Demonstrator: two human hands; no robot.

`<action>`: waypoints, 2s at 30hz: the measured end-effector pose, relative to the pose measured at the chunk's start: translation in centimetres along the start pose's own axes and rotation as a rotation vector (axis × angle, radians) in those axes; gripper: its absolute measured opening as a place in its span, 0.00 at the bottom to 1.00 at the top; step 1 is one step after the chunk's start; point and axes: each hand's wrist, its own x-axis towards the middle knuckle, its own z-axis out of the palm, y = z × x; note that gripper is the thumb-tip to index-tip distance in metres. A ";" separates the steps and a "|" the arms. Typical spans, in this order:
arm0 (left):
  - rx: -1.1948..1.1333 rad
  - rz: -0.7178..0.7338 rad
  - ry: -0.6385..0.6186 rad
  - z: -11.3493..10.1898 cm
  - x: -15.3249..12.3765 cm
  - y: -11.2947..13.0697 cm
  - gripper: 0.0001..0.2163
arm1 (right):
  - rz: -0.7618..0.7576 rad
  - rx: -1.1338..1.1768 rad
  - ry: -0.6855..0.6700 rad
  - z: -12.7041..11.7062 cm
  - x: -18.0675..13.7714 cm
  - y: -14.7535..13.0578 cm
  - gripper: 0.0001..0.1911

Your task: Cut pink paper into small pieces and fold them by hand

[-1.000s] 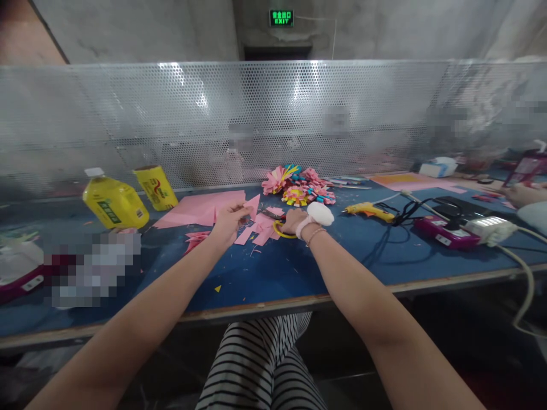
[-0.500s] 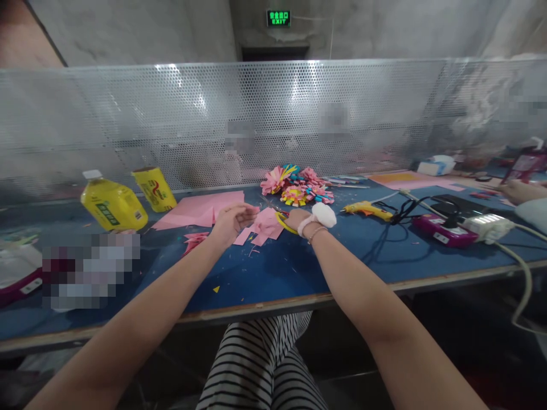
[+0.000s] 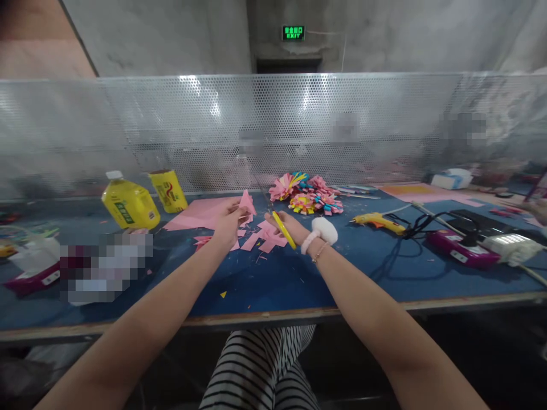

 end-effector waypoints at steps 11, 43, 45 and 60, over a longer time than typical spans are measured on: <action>0.070 0.148 -0.004 0.1 -0.3 0.8 0.04 | -0.070 -0.073 -0.166 1.5 -1.4 -1.5 0.22; 0.209 0.290 0.044 -0.3 0.2 0.7 0.04 | 0.034 -0.047 -0.261 1.8 -1.9 -1.8 0.22; 0.164 0.286 0.023 0.0 0.0 1.0 0.05 | 0.007 -0.044 -0.262 1.8 -2.1 -1.9 0.22; 0.106 0.155 -0.015 0.2 -0.2 1.2 0.08 | -0.128 0.000 -0.021 2.0 -0.6 -0.7 0.19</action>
